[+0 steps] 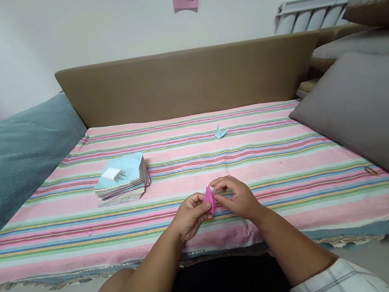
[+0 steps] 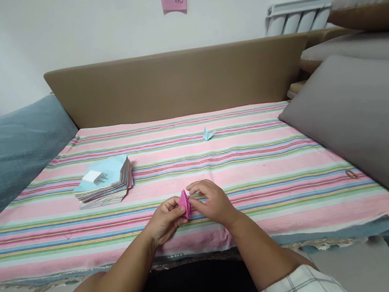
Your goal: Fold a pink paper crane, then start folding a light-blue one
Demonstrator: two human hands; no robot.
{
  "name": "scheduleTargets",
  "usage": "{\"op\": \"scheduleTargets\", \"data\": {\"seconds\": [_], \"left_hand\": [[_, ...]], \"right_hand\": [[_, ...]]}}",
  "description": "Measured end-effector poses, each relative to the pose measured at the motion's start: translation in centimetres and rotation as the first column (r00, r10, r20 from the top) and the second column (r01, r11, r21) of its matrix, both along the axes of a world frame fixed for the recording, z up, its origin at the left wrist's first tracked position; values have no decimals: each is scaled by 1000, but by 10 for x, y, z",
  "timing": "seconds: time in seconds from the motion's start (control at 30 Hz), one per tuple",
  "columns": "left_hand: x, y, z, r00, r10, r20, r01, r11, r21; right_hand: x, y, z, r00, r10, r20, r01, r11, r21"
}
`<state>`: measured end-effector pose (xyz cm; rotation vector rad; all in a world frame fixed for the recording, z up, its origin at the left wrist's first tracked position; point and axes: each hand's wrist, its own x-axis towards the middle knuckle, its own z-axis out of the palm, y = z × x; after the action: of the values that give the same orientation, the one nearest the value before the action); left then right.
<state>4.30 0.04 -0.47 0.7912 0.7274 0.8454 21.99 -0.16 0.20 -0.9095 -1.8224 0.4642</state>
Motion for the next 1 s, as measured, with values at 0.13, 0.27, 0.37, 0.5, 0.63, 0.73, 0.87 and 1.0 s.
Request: {"op": "scheduleTargets", "data": {"seconds": [0.13, 0.27, 0.37, 0.5, 0.63, 0.73, 0.87, 1.0], "left_hand": [[2, -1, 1, 1000, -30, -1, 30, 999, 30], [3, -2, 1, 1000, -18, -12, 18, 1000, 25], [4, -2, -1, 1000, 23, -21, -22, 1000, 19], [6, -1, -2, 996, 87, -27, -86, 996, 23], [7, -1, -4, 992, 129, -12, -128, 992, 21], [7, -1, -5, 989, 147, -4, -147, 989, -2], [6, -1, -5, 986, 165, 6, -165, 986, -10], [7, -1, -3, 984, 177, 17, -177, 984, 3]], "right_hand": [[-1, 0, -1, 999, 32, -10, -32, 999, -32], [-3, 1, -3, 1000, 30, 9, -30, 998, -49], [-4, 1, -5, 999, 32, 14, -31, 998, -45], [-5, 1, -5, 999, 48, 20, -48, 998, -44], [-5, 0, -4, 998, 55, 14, -55, 998, -34], [-5, -1, -2, 999, 54, 9, -54, 998, -22], [-5, -2, -2, 998, 58, -7, -58, 998, -9], [-7, -2, -2, 999, 37, -37, -37, 999, -9]]}}
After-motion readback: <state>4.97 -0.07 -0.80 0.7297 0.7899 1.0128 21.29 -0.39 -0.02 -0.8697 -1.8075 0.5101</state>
